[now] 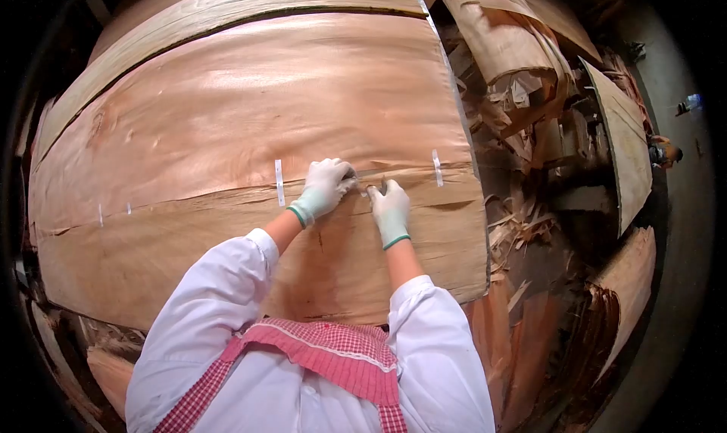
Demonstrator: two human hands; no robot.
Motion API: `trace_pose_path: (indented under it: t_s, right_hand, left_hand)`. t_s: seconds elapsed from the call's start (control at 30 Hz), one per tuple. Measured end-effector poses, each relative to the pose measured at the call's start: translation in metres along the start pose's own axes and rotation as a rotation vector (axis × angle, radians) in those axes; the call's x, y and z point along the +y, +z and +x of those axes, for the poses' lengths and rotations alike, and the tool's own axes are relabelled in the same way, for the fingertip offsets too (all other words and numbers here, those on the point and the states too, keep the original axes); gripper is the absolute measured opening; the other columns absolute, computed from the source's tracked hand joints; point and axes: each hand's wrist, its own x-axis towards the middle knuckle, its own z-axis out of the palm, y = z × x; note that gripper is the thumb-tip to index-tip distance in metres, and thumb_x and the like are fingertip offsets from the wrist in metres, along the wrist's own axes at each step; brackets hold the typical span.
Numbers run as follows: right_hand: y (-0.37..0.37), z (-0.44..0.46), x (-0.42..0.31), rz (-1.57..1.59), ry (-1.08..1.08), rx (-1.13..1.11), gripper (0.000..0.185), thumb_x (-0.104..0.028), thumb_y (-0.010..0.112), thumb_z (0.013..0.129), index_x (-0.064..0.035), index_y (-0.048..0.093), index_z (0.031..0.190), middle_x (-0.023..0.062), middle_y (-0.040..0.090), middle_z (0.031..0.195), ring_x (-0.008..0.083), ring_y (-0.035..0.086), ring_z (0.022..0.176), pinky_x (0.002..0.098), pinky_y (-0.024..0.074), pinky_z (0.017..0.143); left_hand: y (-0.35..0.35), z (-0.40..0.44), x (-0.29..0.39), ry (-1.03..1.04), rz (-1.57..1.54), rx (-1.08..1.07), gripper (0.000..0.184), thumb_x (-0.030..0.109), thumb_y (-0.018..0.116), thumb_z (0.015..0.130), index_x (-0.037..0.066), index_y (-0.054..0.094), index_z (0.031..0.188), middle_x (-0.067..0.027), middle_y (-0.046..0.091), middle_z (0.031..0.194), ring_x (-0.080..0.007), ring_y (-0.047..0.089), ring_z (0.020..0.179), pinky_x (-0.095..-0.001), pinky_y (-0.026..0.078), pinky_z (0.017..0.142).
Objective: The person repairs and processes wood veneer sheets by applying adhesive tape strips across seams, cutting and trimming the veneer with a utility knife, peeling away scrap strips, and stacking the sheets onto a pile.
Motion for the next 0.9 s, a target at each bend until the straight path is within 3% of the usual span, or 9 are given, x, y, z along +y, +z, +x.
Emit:
trace_pose_path:
  t_s: [0.1,0.17,0.27,0.37,0.47,0.67,0.77,0.87,0.9]
  right_hand:
    - [-0.004,-0.008,-0.008,-0.11,-0.01,0.04,0.031,-0.026,0.07,0.083,0.0008,0.063,0.096,0.0194,0.068,0.081,0.0346,0.066,0.077,0.0417,0.0496,0.07]
    - [0.0,-0.011,-0.007,-0.197,-0.095,0.142,0.031,-0.026,0.07,0.083,0.0005,0.063,0.097,0.0196,0.068,0.083,0.035,0.066,0.078,0.0415,0.0496,0.071]
    - [-0.004,-0.014,-0.011,-0.183,-0.096,0.108,0.03,-0.026,0.07,0.083,0.0,0.063,0.098,0.0201,0.068,0.084,0.0342,0.066,0.079,0.0403,0.0499,0.071]
    - [-0.008,-0.016,0.004,0.069,-0.159,0.037,0.031,-0.028,0.069,0.085,0.0003,0.062,0.095,0.0183,0.067,0.081,0.0324,0.065,0.074,0.0388,0.0492,0.067]
    - [-0.015,-0.022,0.007,0.362,-0.066,-0.089,0.031,-0.029,0.068,0.087,0.0015,0.062,0.089,0.0151,0.067,0.077,0.0278,0.063,0.069,0.0384,0.0472,0.064]
    - [-0.011,-0.026,-0.026,0.029,-0.091,0.017,0.03,-0.027,0.067,0.089,0.0021,0.06,0.088,0.0117,0.065,0.073,0.0214,0.061,0.068,0.0371,0.0458,0.063]
    - [0.003,-0.021,-0.018,0.226,-0.124,0.228,0.03,-0.027,0.068,0.088,0.0019,0.059,0.091,0.014,0.065,0.076,0.0247,0.061,0.07,0.0379,0.0469,0.066]
    - [0.0,-0.004,-0.018,0.255,-0.307,0.248,0.029,-0.026,0.069,0.087,0.0008,0.06,0.093,0.0162,0.066,0.081,0.0286,0.062,0.072,0.0391,0.0483,0.069]
    - [-0.005,0.004,-0.02,0.129,-0.342,0.184,0.027,-0.024,0.069,0.085,0.0,0.062,0.095,0.0173,0.068,0.084,0.0313,0.064,0.076,0.0388,0.0493,0.072]
  left_hand:
    - [0.003,0.008,0.0,-0.117,-0.103,0.016,0.015,0.025,0.065,0.084,0.011,0.067,0.089,-0.0092,0.066,0.093,-0.0283,0.061,0.094,-0.0411,0.046,0.082]
    - [-0.001,0.013,-0.001,-0.081,-0.015,-0.084,0.015,0.024,0.065,0.083,0.01,0.068,0.09,-0.0101,0.066,0.093,-0.0293,0.061,0.094,-0.0406,0.047,0.083]
    - [-0.013,0.016,0.004,-0.05,0.022,-0.181,0.015,0.023,0.066,0.083,0.01,0.068,0.091,-0.0108,0.066,0.093,-0.0297,0.061,0.093,-0.0404,0.047,0.083]
    - [-0.012,0.014,0.005,-0.035,0.049,-0.148,0.013,0.023,0.065,0.083,0.011,0.068,0.089,-0.0101,0.066,0.092,-0.029,0.061,0.092,-0.0401,0.047,0.083]
    - [-0.005,0.011,0.003,-0.026,0.033,-0.056,0.011,0.023,0.065,0.084,0.013,0.067,0.087,-0.0087,0.065,0.09,-0.0282,0.061,0.09,-0.0401,0.046,0.081]
    - [0.0,0.008,0.004,-0.041,0.012,0.022,0.01,0.023,0.064,0.085,0.014,0.066,0.087,-0.007,0.065,0.088,-0.0276,0.061,0.088,-0.0402,0.046,0.078]
    - [0.001,0.009,0.002,-0.032,0.009,0.017,0.009,0.023,0.065,0.085,0.014,0.066,0.087,-0.0065,0.065,0.088,-0.0273,0.061,0.089,-0.0399,0.045,0.079]
    - [0.003,0.007,-0.004,-0.004,-0.027,0.022,0.009,0.022,0.064,0.085,0.014,0.066,0.088,-0.0059,0.065,0.088,-0.0271,0.06,0.088,-0.0399,0.045,0.079]
    - [0.003,0.007,-0.005,0.008,-0.025,0.029,0.009,0.022,0.064,0.085,0.014,0.066,0.089,-0.0058,0.065,0.088,-0.0271,0.06,0.088,-0.0399,0.044,0.078]
